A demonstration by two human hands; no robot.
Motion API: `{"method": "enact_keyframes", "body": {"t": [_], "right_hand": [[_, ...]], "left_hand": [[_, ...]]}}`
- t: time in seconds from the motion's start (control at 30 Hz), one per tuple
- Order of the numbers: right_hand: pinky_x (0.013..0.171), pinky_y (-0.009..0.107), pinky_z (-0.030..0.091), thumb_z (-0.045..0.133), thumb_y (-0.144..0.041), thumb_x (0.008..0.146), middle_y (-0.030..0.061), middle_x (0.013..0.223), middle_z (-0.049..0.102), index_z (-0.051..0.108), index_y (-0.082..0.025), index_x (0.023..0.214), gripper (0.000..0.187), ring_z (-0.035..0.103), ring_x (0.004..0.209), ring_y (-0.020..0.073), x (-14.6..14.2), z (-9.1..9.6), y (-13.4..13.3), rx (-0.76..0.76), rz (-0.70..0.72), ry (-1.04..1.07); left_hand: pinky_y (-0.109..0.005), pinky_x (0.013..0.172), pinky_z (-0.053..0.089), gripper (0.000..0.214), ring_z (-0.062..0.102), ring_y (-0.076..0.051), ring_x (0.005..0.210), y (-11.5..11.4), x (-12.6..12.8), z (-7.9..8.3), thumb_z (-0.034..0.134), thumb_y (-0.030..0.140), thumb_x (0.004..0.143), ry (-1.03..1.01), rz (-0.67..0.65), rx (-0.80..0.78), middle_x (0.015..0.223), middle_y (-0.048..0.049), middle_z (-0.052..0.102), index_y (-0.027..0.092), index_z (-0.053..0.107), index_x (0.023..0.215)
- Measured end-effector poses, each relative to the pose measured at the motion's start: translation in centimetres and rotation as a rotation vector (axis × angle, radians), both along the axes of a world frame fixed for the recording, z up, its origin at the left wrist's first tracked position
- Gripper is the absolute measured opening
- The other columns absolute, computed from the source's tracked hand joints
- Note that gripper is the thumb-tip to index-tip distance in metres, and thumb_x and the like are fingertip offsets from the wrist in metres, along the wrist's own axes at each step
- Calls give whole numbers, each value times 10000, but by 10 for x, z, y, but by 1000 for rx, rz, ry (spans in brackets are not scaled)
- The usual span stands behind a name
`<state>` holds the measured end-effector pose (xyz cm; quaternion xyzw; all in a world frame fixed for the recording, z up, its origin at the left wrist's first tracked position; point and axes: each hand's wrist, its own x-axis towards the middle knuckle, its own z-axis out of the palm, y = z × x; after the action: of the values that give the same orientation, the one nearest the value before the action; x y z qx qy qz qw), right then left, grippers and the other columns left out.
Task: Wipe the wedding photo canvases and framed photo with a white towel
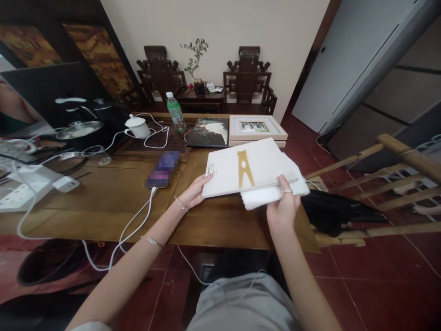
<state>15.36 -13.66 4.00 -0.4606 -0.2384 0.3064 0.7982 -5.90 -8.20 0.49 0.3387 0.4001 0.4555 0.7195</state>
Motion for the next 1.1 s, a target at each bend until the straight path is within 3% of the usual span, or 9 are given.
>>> {"method": "enact_keyframes", "body": {"t": [0.2, 0.3, 0.4, 0.5, 0.6, 0.67, 0.8, 1.1], "right_hand": [[982, 519, 499, 806, -258, 552, 102, 1243, 634, 542, -180, 1180, 685, 626, 1115, 276, 60, 6, 0, 83, -216, -121], [968, 498, 508, 812, -265, 552, 102, 1144, 673, 593, -157, 1107, 607, 644, 1066, 272, 92, 14, 3, 70, -288, -409], [925, 509, 519, 734, -293, 672, 145, 998, 705, 655, -133, 922, 307, 665, 991, 318, 112, 23, 5, -54, -329, -866], [952, 535, 488, 614, -172, 723, 193, 1034, 695, 645, -165, 754, 44, 635, 1048, 368, 111, 26, 8, -225, -145, -1368], [1075, 553, 386, 489, -3, 670, 164, 1318, 590, 655, -177, 763, 257, 495, 1271, 343, 94, 22, 10, -159, 162, -1761], [1112, 587, 324, 435, 40, 660, 124, 1426, 508, 674, -174, 802, 351, 403, 1356, 325, 82, 15, 11, -78, 277, -1914], [1104, 636, 291, 450, 18, 692, 129, 1471, 455, 708, -156, 860, 353, 324, 1397, 361, 67, 0, 12, -87, 353, -2038], [1102, 639, 278, 528, -34, 698, 142, 1477, 437, 742, -140, 869, 294, 339, 1377, 408, 61, -15, 9, -55, 428, -2082]], "left_hand": [[-287, 768, 616, 245, 734, -230, 853, 8, -8, 0, 537, 243, 937, 63, 162, 49, 976, -143, 748, 79, 655, 1076], [-314, 804, 612, 265, 731, -240, 885, 8, -8, 5, 531, 229, 933, 75, 209, 83, 968, -130, 751, 79, 632, 1126], [-328, 827, 605, 262, 727, -243, 908, 7, -5, 9, 499, 197, 938, 79, 232, 80, 953, -124, 753, 76, 625, 1134], [-317, 817, 604, 245, 728, -236, 902, 6, -2, 10, 490, 181, 938, 91, 235, 78, 938, -119, 755, 79, 632, 1109], [-305, 787, 607, 231, 730, -231, 888, 7, -3, 7, 511, 189, 928, 109, 224, 91, 936, -115, 755, 85, 637, 1090], [-294, 759, 608, 222, 733, -226, 869, 7, -4, 5, 525, 194, 921, 117, 220, 100, 931, -114, 756, 86, 640, 1077], [-275, 708, 604, 204, 735, -213, 815, 8, -6, 2, 552, 199, 908, 132, 221, 116, 887, -100, 757, 93, 647, 1055], [-214, 552, 541, 280, 705, -179, 678, 8, -8, -1, 708, 309, 784, 203, 168, 159, 827, -96, 750, 80, 678, 943]]}}
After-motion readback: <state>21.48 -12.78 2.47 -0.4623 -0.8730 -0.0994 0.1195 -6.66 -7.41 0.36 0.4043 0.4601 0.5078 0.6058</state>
